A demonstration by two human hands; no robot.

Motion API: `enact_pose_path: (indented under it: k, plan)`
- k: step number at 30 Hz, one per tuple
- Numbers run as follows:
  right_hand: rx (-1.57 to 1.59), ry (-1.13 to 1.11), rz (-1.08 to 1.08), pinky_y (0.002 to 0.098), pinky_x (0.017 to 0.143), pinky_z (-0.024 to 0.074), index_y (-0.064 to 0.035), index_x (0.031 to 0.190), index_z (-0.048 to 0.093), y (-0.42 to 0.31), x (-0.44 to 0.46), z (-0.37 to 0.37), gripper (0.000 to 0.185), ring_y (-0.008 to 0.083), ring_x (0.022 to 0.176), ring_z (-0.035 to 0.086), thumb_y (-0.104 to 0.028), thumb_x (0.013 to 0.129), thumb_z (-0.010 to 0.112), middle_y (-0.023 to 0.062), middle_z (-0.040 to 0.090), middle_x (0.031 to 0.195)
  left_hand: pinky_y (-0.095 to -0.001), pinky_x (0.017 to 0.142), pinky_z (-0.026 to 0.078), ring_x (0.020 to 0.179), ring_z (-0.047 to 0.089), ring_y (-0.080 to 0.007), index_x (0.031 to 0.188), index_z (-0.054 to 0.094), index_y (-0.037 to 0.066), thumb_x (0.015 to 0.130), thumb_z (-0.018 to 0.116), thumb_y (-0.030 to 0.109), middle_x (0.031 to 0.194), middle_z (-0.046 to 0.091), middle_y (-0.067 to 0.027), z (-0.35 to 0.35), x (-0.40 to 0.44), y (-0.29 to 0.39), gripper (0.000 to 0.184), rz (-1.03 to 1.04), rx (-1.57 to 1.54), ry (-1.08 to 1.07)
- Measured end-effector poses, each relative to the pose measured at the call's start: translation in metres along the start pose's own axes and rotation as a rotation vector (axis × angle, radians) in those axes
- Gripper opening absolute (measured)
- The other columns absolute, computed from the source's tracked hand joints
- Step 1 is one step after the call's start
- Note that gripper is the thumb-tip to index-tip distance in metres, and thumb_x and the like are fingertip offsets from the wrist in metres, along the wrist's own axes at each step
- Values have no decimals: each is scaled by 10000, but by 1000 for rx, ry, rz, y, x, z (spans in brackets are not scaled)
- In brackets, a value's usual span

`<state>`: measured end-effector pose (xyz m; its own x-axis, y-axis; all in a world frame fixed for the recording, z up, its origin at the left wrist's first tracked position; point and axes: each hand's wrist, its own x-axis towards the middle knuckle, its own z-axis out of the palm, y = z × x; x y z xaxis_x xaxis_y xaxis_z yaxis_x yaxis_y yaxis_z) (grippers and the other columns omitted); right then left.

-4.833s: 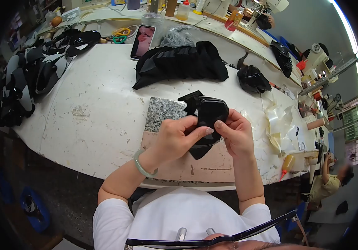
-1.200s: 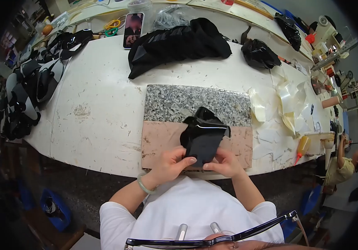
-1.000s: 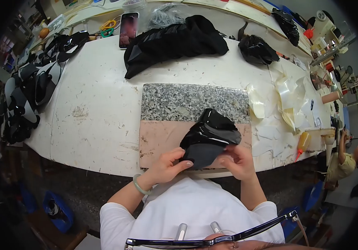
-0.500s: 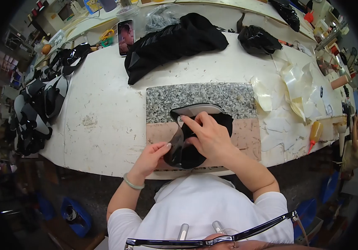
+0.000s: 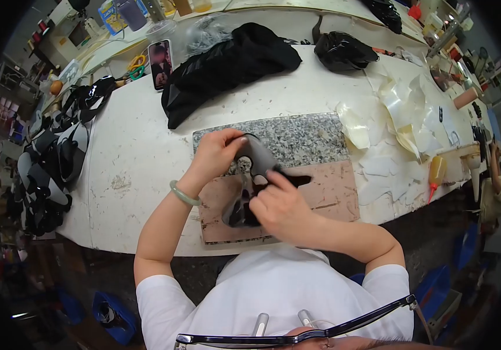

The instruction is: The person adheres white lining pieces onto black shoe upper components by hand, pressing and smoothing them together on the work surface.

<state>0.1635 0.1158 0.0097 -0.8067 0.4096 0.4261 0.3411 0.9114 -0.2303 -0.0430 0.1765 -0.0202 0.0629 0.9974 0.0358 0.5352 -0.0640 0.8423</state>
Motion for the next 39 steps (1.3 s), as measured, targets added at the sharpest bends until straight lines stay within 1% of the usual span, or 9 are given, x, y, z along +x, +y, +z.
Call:
enact_pose_path:
  k: [3, 7, 10, 13, 16, 19, 22, 28, 39]
  plan:
    - [157, -202, 27, 394, 772, 480, -44, 784, 475, -23, -10, -8, 105, 232, 664, 539, -54, 715, 555, 71, 472, 693, -372, 723, 505, 808, 651, -340, 993, 681, 23, 860, 594, 204, 877, 671, -184, 12, 11, 4, 241, 41, 128, 52]
    - [155, -323, 97, 355, 617, 455, -46, 799, 486, -28, -7, -20, 119, 218, 670, 548, -73, 720, 570, 69, 490, 719, -371, 797, 493, 910, 641, -343, 1080, 649, 10, 870, 590, 258, 943, 666, -206, 17, 12, 20, 331, -70, 227, -58]
    - [87, -158, 90, 361, 615, 457, -52, 813, 501, -15, -1, -21, 135, 219, 657, 541, -95, 712, 579, 67, 494, 730, -341, 878, 467, 1038, 609, -332, 1288, 485, -42, 882, 599, 321, 1093, 626, -242, 15, 10, 8, 556, -53, -3, -75]
    - [255, -277, 256, 417, 672, 493, -29, 876, 583, 7, 2, -11, 154, 287, 742, 605, -137, 769, 604, 110, 568, 814, -328, 918, 460, 1173, 526, -249, 1427, 283, -25, 883, 647, 227, 1293, 523, -196, -3, -21, 17, 702, -65, -76, -64]
    - [463, -352, 336, 432, 713, 502, -35, 907, 647, 24, 9, -7, 185, 330, 833, 630, -188, 806, 621, 117, 610, 905, -329, 907, 472, 1121, 561, -233, 1449, 235, -11, 858, 678, 176, 1259, 538, -168, -24, -72, 45, 762, -92, 171, -183]
    - [492, -350, 282, 421, 672, 497, -64, 883, 638, 29, 21, -5, 142, 323, 760, 623, -180, 801, 646, 99, 612, 852, -281, 884, 476, 1060, 587, -190, 1413, 320, -16, 824, 685, 93, 1209, 579, -121, -17, -103, 42, 702, -299, 85, -282]
    - [483, -507, 204, 427, 668, 494, -70, 884, 638, 27, 41, -1, 147, 321, 774, 632, -189, 799, 650, 107, 637, 851, -310, 873, 480, 1040, 596, -178, 1345, 405, -44, 817, 614, 49, 1166, 601, -128, -26, -117, 33, 576, -467, -426, -311]
    - [409, -924, 50, 427, 704, 496, -80, 917, 659, 18, 96, 2, 226, 312, 822, 645, -256, 778, 679, 126, 673, 830, -270, 866, 463, 999, 585, -121, 1197, 553, -23, 819, 470, -98, 1099, 628, -64, -28, -154, 13, 394, -651, -767, -382]
    - [272, -1418, -279, 393, 719, 503, -116, 955, 691, -41, 125, 51, 320, 278, 870, 657, -339, 728, 723, 95, 689, 890, -248, 836, 480, 965, 598, -112, 1208, 510, -27, 842, 639, 24, 1123, 618, -65, 5, -239, 8, 392, -740, -1038, -194]
